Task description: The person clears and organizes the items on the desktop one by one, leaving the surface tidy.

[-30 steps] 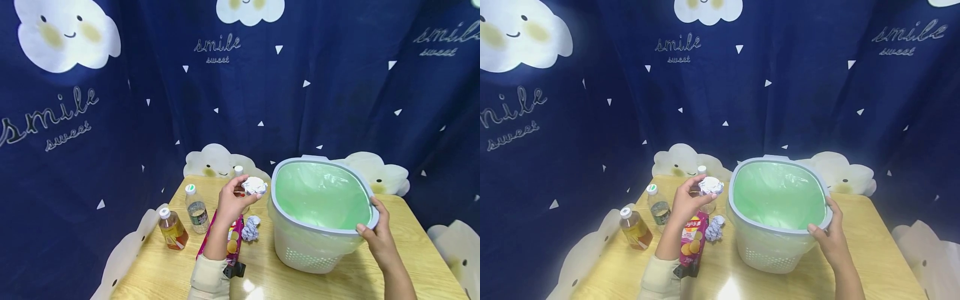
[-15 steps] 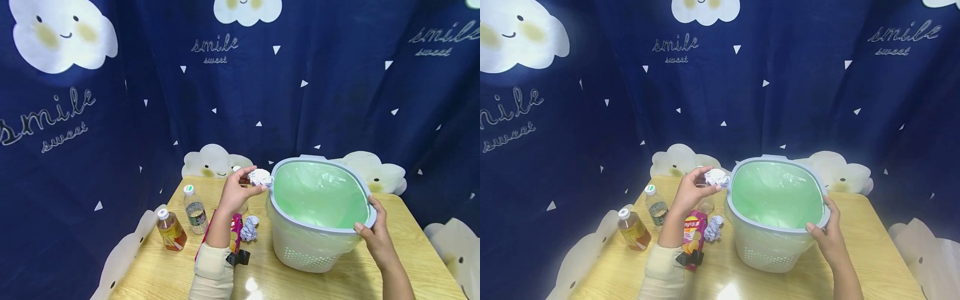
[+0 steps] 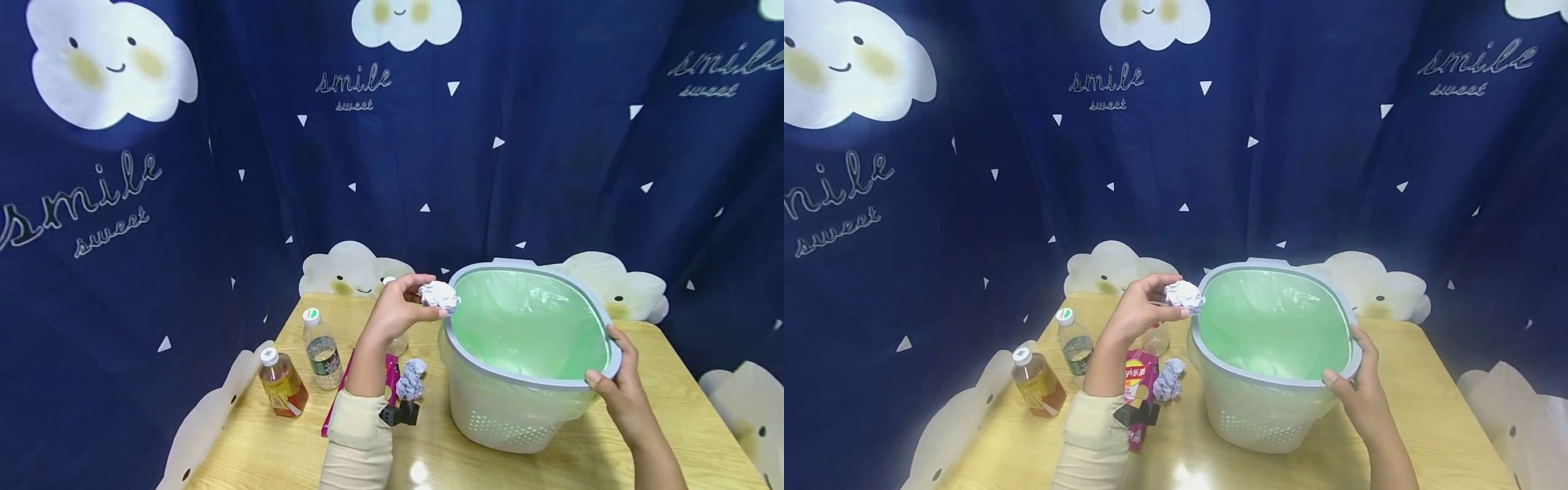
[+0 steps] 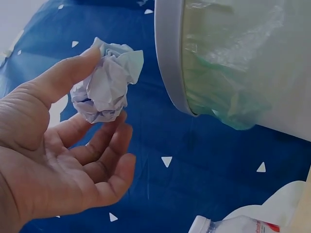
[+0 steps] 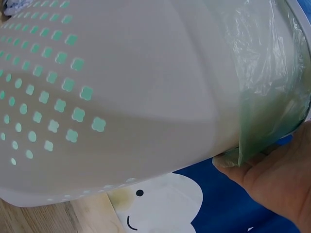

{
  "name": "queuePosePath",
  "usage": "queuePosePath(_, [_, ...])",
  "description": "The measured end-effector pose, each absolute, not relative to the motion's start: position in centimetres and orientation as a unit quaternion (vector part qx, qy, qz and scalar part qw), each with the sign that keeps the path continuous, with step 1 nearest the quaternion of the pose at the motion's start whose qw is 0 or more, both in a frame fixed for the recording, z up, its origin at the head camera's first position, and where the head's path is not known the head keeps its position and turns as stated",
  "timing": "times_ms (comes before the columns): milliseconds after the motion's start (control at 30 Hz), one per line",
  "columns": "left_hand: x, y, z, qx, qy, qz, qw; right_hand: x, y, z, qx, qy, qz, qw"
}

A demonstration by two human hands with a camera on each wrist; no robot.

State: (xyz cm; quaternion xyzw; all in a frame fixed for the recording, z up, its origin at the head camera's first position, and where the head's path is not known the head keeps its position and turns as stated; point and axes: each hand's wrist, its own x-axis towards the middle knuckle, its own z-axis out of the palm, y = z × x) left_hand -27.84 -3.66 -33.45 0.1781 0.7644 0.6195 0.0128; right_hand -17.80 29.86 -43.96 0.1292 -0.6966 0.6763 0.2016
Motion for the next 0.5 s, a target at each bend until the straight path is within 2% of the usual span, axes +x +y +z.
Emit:
queuePosePath(200, [-28.3,-2.9,-32.7,0.197,0.788,0.584,0.015,-17.6,30.0,-44.0,0.129,-0.694,0.68,0.196])
queuePosePath(500, [-29.0,-2.0,-30.9,0.245,0.784,0.569,0.045,-17.6,29.9,-43.7,0.119,-0.698,0.681,0.186])
